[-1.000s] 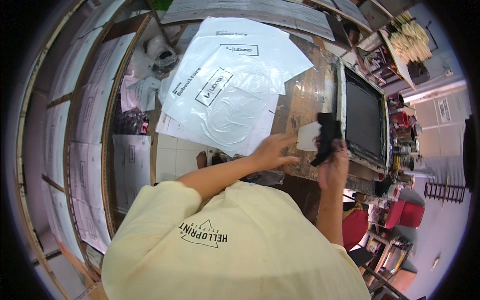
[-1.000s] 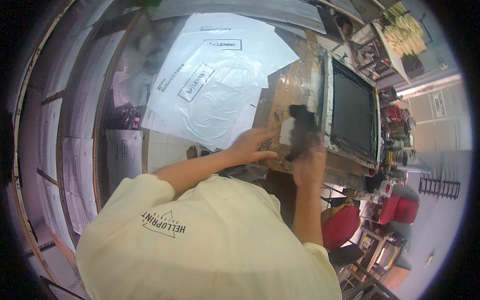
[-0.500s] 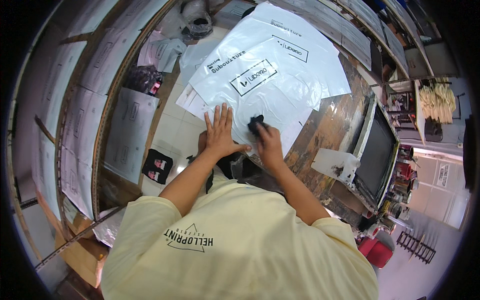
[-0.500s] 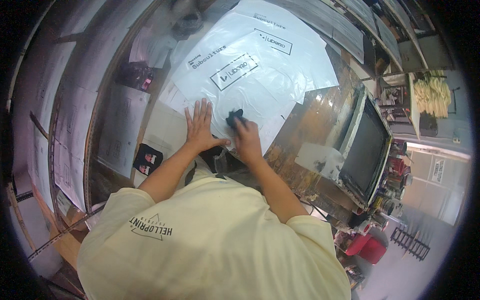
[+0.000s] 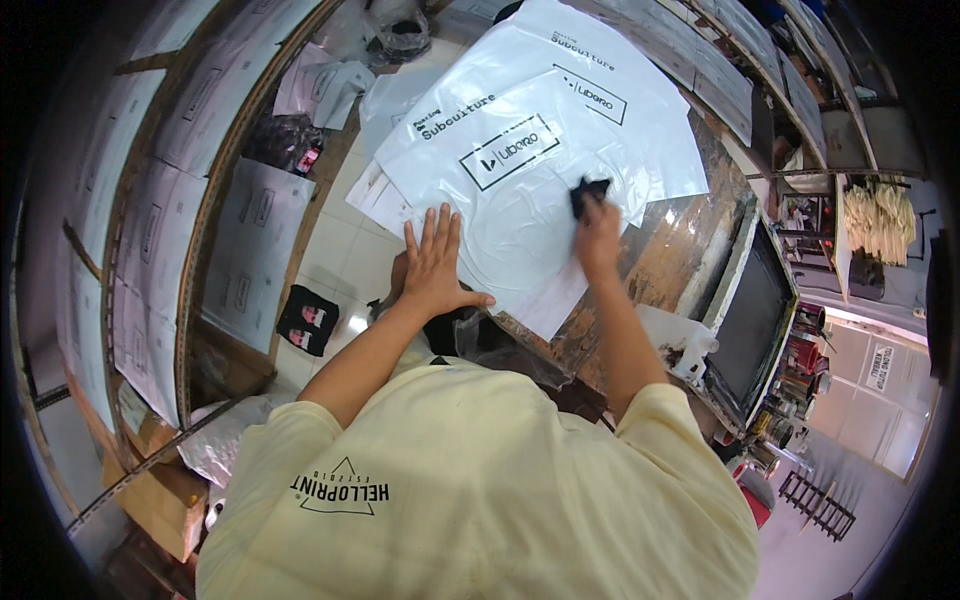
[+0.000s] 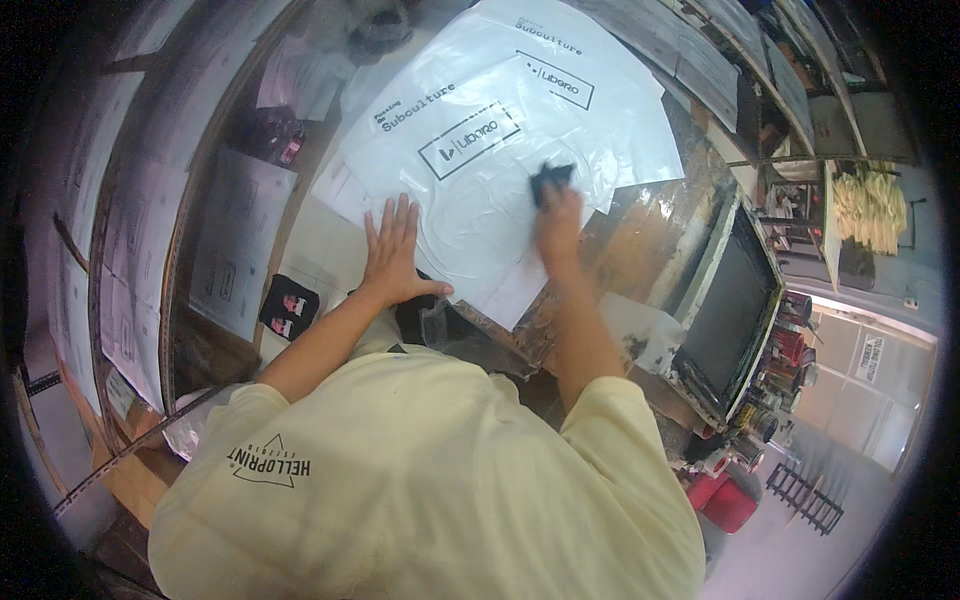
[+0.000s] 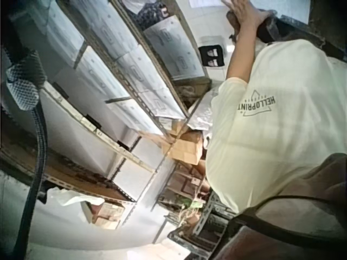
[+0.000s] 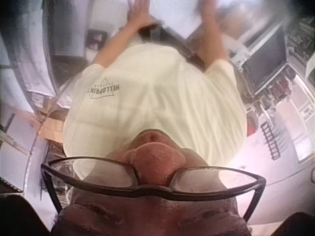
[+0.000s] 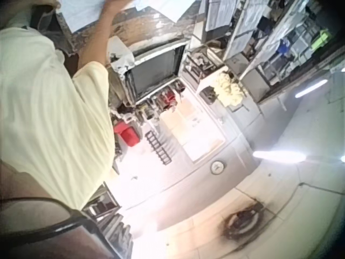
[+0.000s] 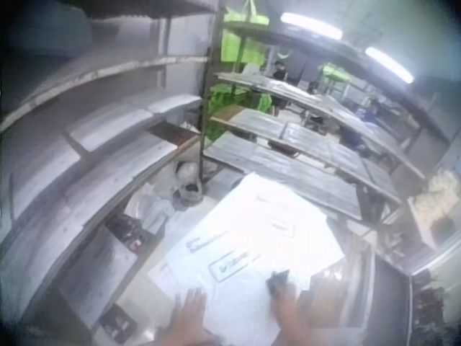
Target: The person cleans a plastic bag with a cloth, then places the bag under a screen and applies ink across the mesh using a squeegee.
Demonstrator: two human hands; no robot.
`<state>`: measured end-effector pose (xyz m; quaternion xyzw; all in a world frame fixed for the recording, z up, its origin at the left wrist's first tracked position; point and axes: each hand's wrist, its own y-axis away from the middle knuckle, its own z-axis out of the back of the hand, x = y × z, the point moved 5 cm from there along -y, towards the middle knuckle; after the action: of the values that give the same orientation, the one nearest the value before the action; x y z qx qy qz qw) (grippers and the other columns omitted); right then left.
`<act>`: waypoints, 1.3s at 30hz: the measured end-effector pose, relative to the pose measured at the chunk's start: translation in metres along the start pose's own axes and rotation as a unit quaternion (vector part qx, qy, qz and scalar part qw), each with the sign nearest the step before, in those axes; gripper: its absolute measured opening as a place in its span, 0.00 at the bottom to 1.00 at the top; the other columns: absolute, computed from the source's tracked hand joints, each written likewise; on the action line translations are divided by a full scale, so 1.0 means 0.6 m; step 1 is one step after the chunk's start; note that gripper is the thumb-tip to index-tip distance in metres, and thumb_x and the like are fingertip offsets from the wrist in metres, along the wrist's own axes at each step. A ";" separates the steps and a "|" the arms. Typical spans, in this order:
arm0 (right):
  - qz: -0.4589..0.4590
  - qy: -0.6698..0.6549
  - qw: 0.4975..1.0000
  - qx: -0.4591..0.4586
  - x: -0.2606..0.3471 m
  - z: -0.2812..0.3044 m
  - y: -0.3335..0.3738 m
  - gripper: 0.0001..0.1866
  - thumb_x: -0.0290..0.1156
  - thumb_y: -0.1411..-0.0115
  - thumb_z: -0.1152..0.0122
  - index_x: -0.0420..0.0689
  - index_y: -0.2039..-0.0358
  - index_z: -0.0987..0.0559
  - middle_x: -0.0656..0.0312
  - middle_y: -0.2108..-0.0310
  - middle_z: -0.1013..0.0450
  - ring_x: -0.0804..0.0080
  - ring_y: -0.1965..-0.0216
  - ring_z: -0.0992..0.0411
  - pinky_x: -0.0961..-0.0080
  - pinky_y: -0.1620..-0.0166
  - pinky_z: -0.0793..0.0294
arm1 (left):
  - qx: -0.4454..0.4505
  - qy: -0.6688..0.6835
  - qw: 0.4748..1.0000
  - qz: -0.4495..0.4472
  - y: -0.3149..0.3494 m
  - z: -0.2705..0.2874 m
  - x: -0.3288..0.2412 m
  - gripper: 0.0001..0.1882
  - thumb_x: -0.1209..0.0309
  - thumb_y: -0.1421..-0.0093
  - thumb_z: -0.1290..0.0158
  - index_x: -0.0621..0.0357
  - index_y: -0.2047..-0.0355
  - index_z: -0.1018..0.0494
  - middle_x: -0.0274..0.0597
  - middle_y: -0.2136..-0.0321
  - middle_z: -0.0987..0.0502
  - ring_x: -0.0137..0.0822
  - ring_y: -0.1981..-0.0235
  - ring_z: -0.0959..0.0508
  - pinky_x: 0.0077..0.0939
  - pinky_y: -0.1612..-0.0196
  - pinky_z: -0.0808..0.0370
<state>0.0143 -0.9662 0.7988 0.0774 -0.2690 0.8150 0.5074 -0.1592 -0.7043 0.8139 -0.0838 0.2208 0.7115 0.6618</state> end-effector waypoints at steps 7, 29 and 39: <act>0.134 -0.149 0.975 0.094 0.220 0.001 0.193 0.26 0.15 0.54 0.38 0.41 0.51 0.18 0.47 0.56 0.24 0.45 0.54 0.26 0.52 0.49 0.26 | 0.010 -0.060 0.998 0.023 0.000 -0.006 0.003 0.87 0.20 0.69 0.38 0.67 0.23 0.63 0.56 0.21 0.66 0.55 0.21 0.72 0.66 0.27 0.80; -0.061 0.017 0.995 -0.075 0.007 0.030 0.019 0.21 0.16 0.47 0.38 0.43 0.52 0.16 0.47 0.57 0.24 0.46 0.53 0.29 0.55 0.48 0.29 | 0.024 -0.029 0.999 0.010 0.001 0.003 -0.001 0.87 0.21 0.69 0.35 0.69 0.24 0.64 0.60 0.22 0.67 0.58 0.22 0.72 0.68 0.27 0.80; 0.132 -0.157 0.976 0.075 0.239 -0.033 0.123 0.25 0.16 0.49 0.37 0.41 0.49 0.19 0.51 0.56 0.24 0.50 0.54 0.27 0.57 0.51 0.27 | 0.014 -0.012 1.000 0.017 -0.001 -0.005 0.004 0.87 0.21 0.69 0.36 0.69 0.24 0.64 0.55 0.21 0.67 0.55 0.21 0.72 0.66 0.27 0.80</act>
<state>-0.1145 -0.8682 0.8127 0.2060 -0.2907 0.8704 0.3398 -0.1597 -0.7032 0.8102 -0.0623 0.2244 0.7202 0.6535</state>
